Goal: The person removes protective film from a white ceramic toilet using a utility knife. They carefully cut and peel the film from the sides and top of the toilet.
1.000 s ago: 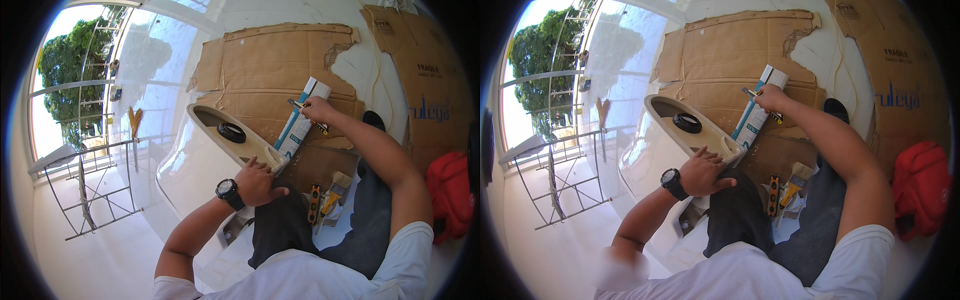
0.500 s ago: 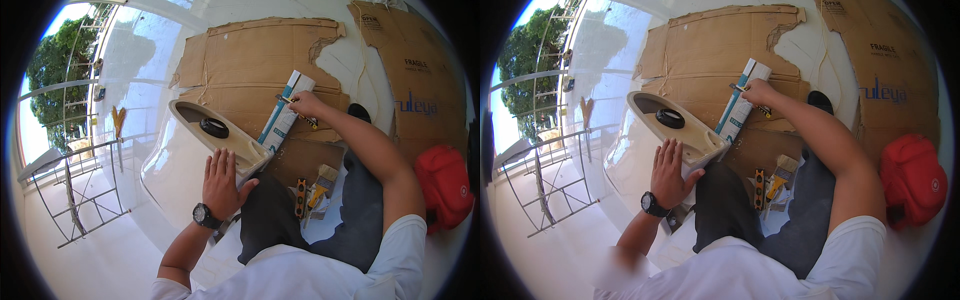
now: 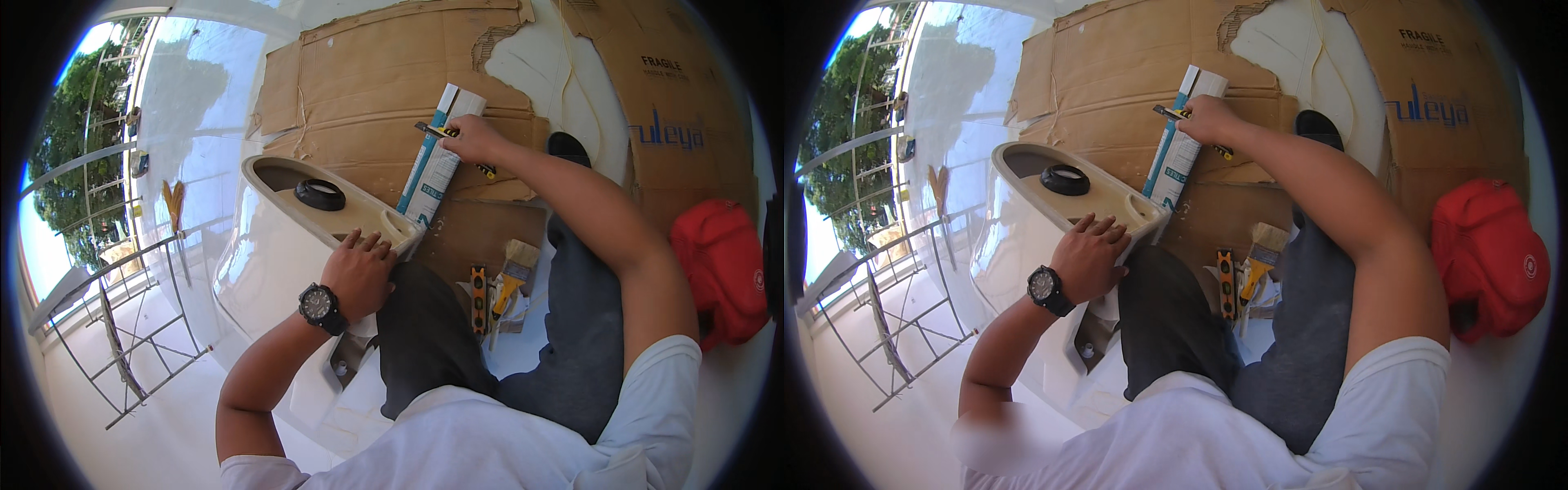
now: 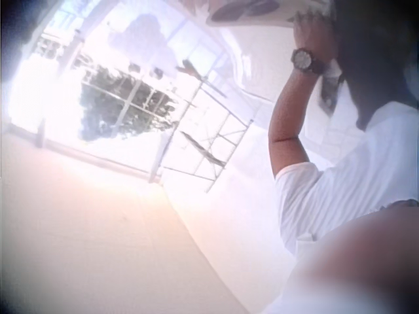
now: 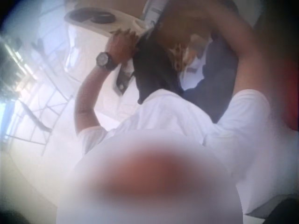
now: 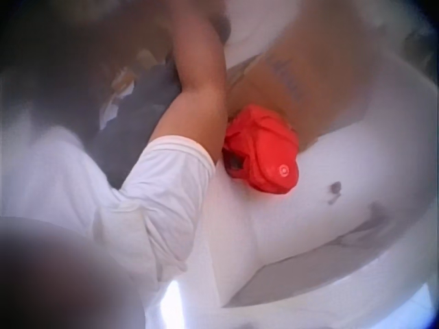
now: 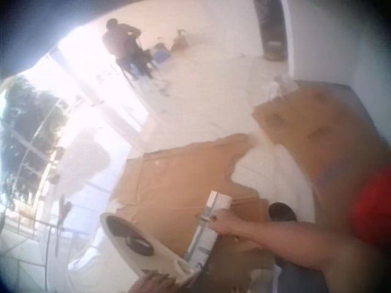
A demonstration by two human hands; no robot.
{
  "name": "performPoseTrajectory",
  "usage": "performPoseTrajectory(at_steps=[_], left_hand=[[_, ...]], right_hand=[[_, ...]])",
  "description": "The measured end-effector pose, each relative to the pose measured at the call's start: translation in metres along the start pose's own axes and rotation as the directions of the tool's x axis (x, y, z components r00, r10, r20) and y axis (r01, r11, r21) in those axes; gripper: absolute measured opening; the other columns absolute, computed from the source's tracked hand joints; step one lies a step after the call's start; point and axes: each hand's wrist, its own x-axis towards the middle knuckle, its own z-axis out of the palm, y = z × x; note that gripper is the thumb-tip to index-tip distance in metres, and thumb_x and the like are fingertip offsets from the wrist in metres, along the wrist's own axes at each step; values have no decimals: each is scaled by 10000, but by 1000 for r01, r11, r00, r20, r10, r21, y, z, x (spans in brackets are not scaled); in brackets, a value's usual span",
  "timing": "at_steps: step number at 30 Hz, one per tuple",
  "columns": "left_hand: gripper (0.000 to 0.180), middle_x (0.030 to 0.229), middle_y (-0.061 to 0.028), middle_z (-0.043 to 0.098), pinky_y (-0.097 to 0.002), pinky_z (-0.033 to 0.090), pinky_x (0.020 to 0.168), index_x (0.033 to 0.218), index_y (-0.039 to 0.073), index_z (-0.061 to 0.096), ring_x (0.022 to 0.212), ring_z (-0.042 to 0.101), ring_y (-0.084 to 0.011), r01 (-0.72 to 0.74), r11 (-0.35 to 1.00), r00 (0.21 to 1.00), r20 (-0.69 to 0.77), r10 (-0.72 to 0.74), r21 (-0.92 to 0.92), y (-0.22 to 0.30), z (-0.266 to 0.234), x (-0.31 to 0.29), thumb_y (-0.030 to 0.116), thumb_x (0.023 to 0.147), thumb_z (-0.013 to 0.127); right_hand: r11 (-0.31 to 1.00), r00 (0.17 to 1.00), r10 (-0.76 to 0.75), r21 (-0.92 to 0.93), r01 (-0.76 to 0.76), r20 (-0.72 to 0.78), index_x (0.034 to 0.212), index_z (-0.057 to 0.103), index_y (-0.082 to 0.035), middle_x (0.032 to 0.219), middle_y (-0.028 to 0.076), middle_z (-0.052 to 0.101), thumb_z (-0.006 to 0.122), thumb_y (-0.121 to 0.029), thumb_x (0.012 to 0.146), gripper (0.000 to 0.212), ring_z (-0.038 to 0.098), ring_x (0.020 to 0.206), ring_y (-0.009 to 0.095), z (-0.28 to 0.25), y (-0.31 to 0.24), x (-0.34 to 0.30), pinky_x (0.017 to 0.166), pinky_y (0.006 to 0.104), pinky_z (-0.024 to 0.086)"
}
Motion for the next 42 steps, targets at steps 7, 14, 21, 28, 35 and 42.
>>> performPoseTrajectory(at_steps=[7,14,21,28,35,42], left_hand=[[835,1625,-234,387,-535,188,1271,1483,41,544,1564,259,-355,218,963,928,272,-255,157,-39,-26,70,667,930,572],[616,1375,-212,626,-557,316,1183,1386,24,614,1258,602,-362,71,818,848,-397,-350,-571,-69,-9,8,474,967,645],[726,1090,-101,747,-512,377,1121,1112,77,761,1158,654,-293,-143,952,757,-650,-71,-271,-64,26,-12,706,747,761],[705,954,-50,754,-489,437,1051,965,108,777,966,699,-263,-249,927,706,-708,-24,-279,-66,28,-15,710,608,857],[682,922,-59,728,-468,476,996,966,108,753,934,691,-277,-293,922,680,-733,14,-254,-67,32,-14,663,594,895],[845,1068,-130,672,-467,495,926,1149,87,668,948,666,-327,-299,907,604,-795,-60,-296,-64,28,-12,655,576,917]], right_hand=[[1000,992,7,11,-8,129,1045,749,17,991,263,726,695,-384,885,435,701,978,418,-1,-12,-10,872,462,554],[947,766,-278,30,321,580,1130,684,0,928,243,710,650,-241,944,307,688,940,430,15,-47,-76,838,487,537],[968,820,-240,61,245,519,1182,670,-22,1031,244,704,658,-182,922,306,675,1005,415,33,-71,-106,880,478,529],[924,820,-382,177,338,427,1187,682,-60,1065,196,689,648,-175,907,305,664,1043,406,54,-69,-113,899,489,529],[953,842,-278,20,304,463,1149,720,-58,1075,200,694,648,-165,902,279,668,1037,400,35,-79,-102,895,493,532],[947,752,-258,3,322,606,1097,715,-10,933,216,701,654,-161,894,259,688,944,411,8,-143,-105,837,496,531]])
